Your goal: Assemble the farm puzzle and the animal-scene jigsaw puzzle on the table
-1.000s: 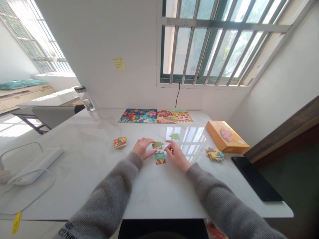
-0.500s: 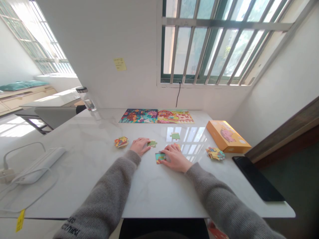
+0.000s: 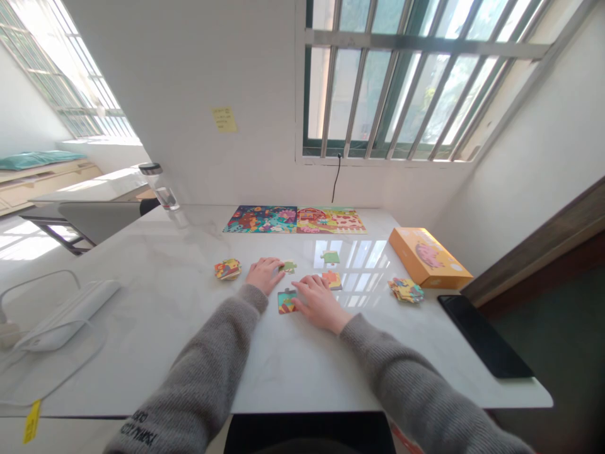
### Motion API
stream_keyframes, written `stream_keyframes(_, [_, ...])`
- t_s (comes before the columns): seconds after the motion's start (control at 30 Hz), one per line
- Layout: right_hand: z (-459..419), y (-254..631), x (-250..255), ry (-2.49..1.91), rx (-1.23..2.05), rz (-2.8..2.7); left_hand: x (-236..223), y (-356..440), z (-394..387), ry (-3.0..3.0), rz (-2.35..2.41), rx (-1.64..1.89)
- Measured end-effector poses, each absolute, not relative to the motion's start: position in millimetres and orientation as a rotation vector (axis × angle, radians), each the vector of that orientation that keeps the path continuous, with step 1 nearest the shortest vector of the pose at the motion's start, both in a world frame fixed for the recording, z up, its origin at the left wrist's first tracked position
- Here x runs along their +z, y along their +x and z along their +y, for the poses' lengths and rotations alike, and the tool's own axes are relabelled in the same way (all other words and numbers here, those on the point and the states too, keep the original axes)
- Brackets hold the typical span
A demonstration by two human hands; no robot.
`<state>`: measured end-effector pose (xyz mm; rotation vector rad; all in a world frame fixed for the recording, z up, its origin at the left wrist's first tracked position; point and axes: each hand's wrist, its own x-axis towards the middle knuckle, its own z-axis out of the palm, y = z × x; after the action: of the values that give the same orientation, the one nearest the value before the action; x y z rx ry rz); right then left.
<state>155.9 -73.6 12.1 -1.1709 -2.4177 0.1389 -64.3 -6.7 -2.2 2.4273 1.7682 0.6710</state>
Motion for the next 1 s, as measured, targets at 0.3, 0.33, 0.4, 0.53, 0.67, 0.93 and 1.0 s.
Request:
stream_keyframes(0.3, [-13, 203, 2, -1.618, -0.035, -2.23, -6, -63, 13, 2.355, 1.829, 0.672])
stream_keyframes(0.33, [-11, 204, 1, -1.649, -0.021, -2.233, -6, -62, 15, 2.351, 1.833, 0.662])
stream_keyframes(0.4, [-10, 203, -1, -1.702, 0.011, -2.247, -6, -61, 15, 2.358, 1.844, 0.624])
stream_keyframes(0.53, [-10, 200, -1, -1.802, 0.064, -2.288, -3, -50, -1, 2.383, 1.939, 0.491])
stream_keyframes(0.67, [-12, 199, 0, -1.851, 0.068, -2.315, -2, -28, -36, 2.465, 1.904, 0.318])
stream_keyframes(0.93, [-25, 201, 1, -1.845, 0.036, -2.319, -1, -5, -68, 2.597, 1.684, 0.149])
stream_keyframes(1.0, [-32, 200, -1, -1.854, 0.038, -2.311, -2, -10, -64, 2.609, 1.671, 0.146])
